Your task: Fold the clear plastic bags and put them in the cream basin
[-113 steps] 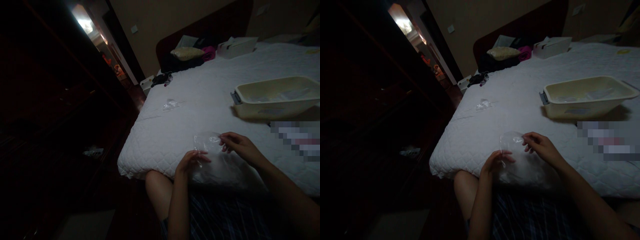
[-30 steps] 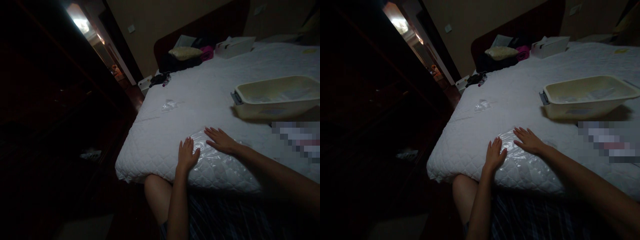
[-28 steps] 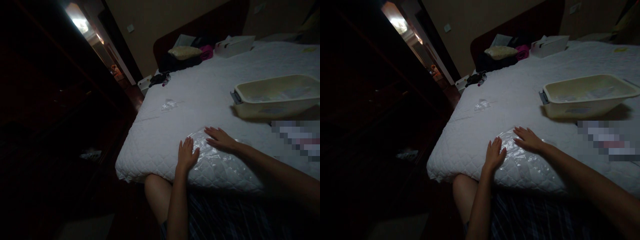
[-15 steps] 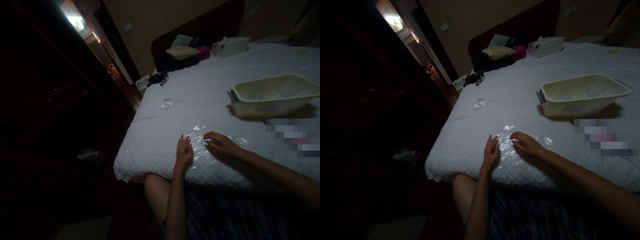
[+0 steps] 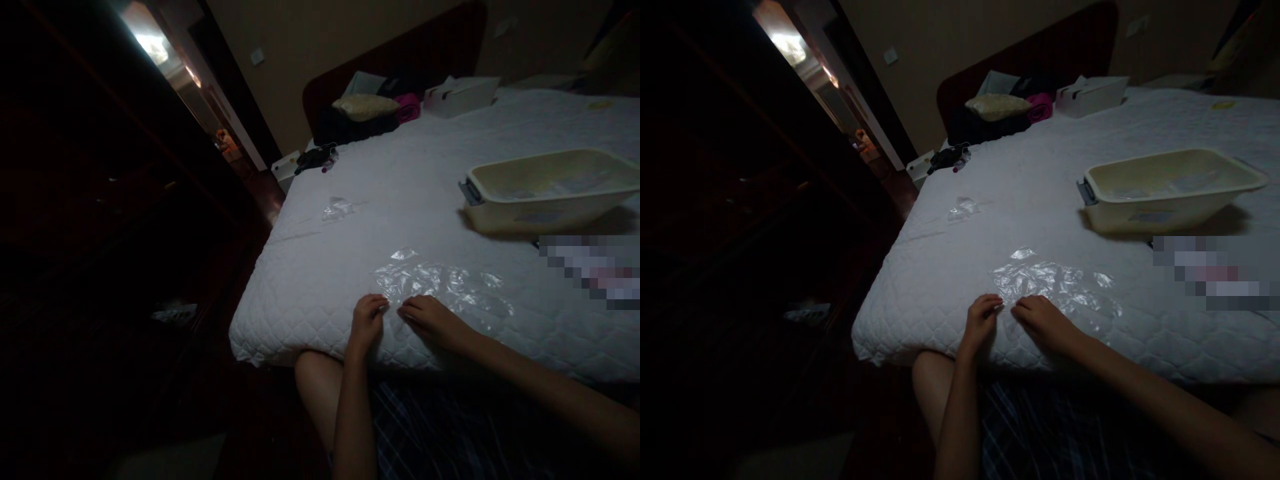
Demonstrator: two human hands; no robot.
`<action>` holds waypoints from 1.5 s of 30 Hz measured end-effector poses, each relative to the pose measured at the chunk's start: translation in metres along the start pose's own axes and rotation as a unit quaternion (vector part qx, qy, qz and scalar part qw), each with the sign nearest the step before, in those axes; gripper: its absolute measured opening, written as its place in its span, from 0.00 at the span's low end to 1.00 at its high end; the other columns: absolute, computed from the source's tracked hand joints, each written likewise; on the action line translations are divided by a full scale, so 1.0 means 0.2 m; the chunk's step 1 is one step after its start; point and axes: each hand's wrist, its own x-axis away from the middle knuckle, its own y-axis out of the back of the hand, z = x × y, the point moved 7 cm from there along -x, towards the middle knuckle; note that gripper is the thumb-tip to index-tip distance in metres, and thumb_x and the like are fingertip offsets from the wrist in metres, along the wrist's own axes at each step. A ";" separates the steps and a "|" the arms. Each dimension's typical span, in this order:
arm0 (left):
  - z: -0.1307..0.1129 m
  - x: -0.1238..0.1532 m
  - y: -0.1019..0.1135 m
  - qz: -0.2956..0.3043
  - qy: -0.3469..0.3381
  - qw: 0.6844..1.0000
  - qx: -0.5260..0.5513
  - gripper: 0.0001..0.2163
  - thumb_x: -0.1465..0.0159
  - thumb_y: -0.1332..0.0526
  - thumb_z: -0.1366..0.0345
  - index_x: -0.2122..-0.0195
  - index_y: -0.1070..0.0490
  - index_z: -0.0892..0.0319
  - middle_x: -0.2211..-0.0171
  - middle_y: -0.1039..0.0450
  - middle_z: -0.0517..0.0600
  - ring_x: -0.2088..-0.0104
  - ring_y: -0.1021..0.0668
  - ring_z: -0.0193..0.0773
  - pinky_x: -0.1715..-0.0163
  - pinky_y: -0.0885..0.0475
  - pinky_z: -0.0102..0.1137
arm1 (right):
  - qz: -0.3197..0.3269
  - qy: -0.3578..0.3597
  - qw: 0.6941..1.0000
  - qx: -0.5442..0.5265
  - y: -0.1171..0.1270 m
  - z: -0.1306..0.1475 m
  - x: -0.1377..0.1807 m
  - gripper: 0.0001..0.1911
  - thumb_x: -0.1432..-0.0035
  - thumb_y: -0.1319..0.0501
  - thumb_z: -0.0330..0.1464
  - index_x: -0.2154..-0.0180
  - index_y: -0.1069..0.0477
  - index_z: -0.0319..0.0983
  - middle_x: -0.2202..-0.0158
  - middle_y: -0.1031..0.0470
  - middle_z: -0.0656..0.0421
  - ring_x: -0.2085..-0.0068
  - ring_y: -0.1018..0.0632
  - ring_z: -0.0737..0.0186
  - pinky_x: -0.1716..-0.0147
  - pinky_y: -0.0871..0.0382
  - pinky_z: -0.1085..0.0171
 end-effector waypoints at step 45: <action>-0.08 -0.02 -0.01 0.022 -0.012 0.995 -0.092 0.07 0.43 0.33 0.70 0.63 0.24 0.58 0.61 0.23 0.51 0.57 0.24 0.40 0.53 0.27 0.38 | -0.101 -0.126 0.986 -0.050 0.11 -0.03 0.03 0.11 0.37 0.48 0.35 0.64 0.28 0.39 0.67 0.22 0.55 0.64 0.23 0.58 0.60 0.33 0.56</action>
